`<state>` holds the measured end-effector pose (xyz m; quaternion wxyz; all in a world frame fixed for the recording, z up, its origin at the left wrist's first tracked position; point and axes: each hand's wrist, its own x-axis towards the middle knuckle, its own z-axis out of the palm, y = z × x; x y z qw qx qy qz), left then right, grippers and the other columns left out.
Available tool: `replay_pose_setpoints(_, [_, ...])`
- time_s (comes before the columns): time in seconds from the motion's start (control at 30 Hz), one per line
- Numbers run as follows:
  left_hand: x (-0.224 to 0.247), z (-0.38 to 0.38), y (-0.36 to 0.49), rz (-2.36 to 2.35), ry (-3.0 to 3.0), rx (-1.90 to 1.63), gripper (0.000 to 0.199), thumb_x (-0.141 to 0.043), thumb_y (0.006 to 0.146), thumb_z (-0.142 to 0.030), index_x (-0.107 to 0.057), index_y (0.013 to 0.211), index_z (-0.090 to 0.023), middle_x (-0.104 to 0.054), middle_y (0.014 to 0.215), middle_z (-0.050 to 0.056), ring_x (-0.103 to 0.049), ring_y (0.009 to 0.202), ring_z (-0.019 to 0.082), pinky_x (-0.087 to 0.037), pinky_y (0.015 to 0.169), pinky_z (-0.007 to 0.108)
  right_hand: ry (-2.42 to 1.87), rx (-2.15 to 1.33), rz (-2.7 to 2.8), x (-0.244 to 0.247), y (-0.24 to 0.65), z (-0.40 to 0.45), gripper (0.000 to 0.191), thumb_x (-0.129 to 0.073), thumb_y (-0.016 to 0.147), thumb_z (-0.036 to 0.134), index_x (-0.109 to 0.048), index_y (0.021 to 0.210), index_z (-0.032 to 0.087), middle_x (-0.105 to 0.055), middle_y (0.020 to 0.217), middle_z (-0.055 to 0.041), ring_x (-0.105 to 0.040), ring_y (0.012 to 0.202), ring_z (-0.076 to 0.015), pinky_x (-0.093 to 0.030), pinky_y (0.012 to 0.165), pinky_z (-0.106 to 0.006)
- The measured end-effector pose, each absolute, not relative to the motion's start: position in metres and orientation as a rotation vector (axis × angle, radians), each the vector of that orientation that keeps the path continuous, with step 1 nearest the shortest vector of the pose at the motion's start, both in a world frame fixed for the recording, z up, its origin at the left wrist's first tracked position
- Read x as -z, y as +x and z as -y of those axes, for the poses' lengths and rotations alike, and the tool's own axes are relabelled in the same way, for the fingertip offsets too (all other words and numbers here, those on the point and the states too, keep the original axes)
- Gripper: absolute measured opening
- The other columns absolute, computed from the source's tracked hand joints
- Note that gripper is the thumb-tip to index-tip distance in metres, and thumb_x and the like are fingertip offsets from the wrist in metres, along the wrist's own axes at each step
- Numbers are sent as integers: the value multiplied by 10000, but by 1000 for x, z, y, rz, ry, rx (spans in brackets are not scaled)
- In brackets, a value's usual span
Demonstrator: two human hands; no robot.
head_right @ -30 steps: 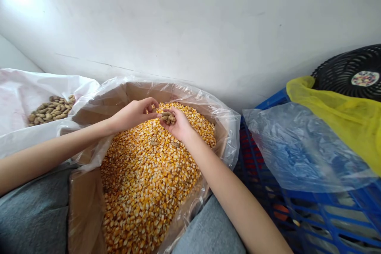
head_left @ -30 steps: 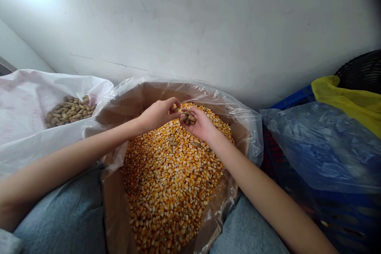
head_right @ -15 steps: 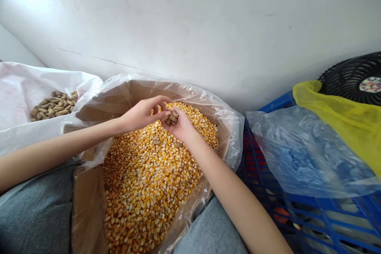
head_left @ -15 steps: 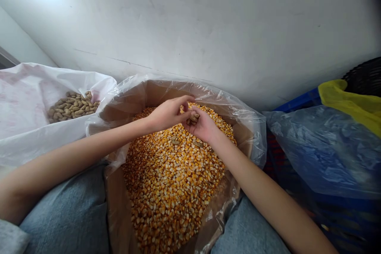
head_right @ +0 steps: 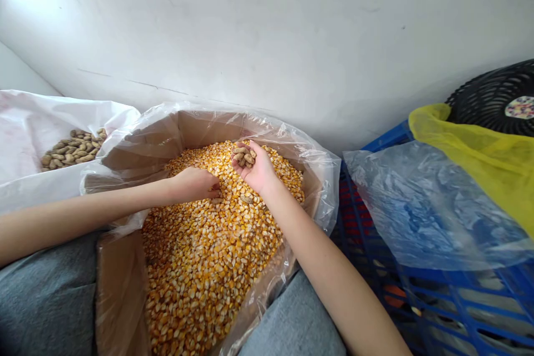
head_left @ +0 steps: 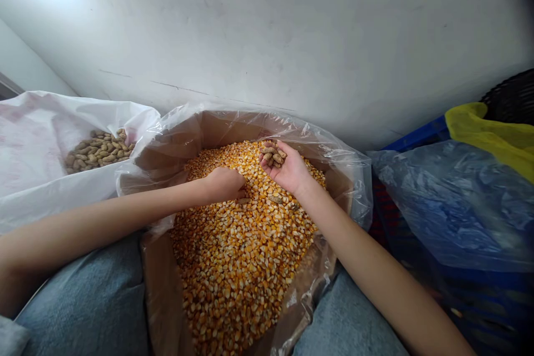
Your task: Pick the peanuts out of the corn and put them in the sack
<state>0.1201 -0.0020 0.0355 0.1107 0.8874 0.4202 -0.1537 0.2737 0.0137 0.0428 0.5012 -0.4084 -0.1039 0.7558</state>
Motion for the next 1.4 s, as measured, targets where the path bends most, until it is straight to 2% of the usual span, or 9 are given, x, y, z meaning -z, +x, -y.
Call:
replay_pose_setpoints(0.1, [-43, -1, 118, -1248, 2573, 360, 273, -405, 717, -372, -604, 786, -198, -609, 699, 57, -556, 618, 180, -381, 531, 252, -1007, -1825, 265, -43, 273, -14, 219, -358, 794, 233, -531, 727, 116, -562, 528, -44, -533, 501, -105, -467, 464, -212])
replay_pose_setpoints(0.3, [-82, -1, 120, -1246, 2342, -289, 316, -382, 754, -397, -544, 935, -194, -581, 692, 3, -503, 563, 93, -344, 512, 189, -1066, -1880, 259, -39, 263, -14, 197, -358, 781, 194, -483, 641, 134, -539, 475, -11, -486, 400, -81, -445, 399, -191])
replay_pose_setpoints(0.47, [-88, 3, 129, -1197, 2383, -439, 352, -414, 752, -360, -470, 1057, -193, -573, 673, -10, -490, 562, 86, -329, 511, 186, -936, -2016, 279, -36, 257, -12, 201, -383, 775, 179, -444, 588, 141, -513, 452, 14, -425, 334, -43, -386, 336, -133])
replay_pose_setpoints(0.57, [-85, 1, 120, -1258, 2432, -366, 349, -352, 773, -413, -531, 963, -181, -582, 681, 12, -501, 566, 94, -340, 524, 197, -959, -1995, 245, -38, 262, -11, 199, -364, 793, 207, -479, 648, 134, -536, 484, -5, -475, 381, -60, -446, 414, -173])
replay_pose_setpoints(0.7, [-71, 3, 110, -1148, 2536, 177, 332, -437, 692, -485, -606, 776, -212, -593, 639, 17, -531, 581, 127, -367, 566, 226, -963, -1913, 206, -42, 270, -12, 248, -314, 818, 255, -512, 751, 123, -573, 555, -56, -551, 522, -110, -477, 478, -217])
replay_pose_setpoints(0.83, [-53, 10, 115, -1037, 2634, 460, 232, -464, 691, -379, -617, 725, -208, -613, 654, 43, -552, 601, 154, -384, 575, 245, -955, -1855, 205, -43, 273, -13, 249, -308, 821, 258, -512, 759, 129, -568, 548, -47, -552, 542, -115, -475, 479, -218])
replay_pose_setpoints(1.03, [-44, 10, 120, -998, 2653, 494, 231, -500, 660, -380, -620, 781, -225, -625, 693, 52, -563, 614, 180, -394, 572, 267, -970, -1890, 230, -40, 271, -14, 250, -308, 815, 251, -511, 738, 126, -552, 526, -44, -537, 506, -111, -468, 468, -221])
replay_pose_setpoints(1.17, [-47, 8, 116, -1007, 2645, 530, 207, -456, 686, -303, -632, 747, -212, -624, 680, 58, -558, 603, 176, -381, 554, 260, -968, -1897, 202, -42, 271, -14, 255, -297, 813, 248, -505, 732, 127, -569, 559, -56, -545, 524, -115, -465, 461, -221])
replay_pose_setpoints(1.4, [-93, -6, 123, -1133, 2442, -74, 299, -384, 739, -384, -598, 868, -219, -609, 705, -5, -506, 578, 99, -338, 543, 206, -1003, -1892, 179, -41, 265, -13, 228, -328, 793, 215, -504, 675, 131, -550, 492, -35, -513, 452, -100, -442, 405, -192])
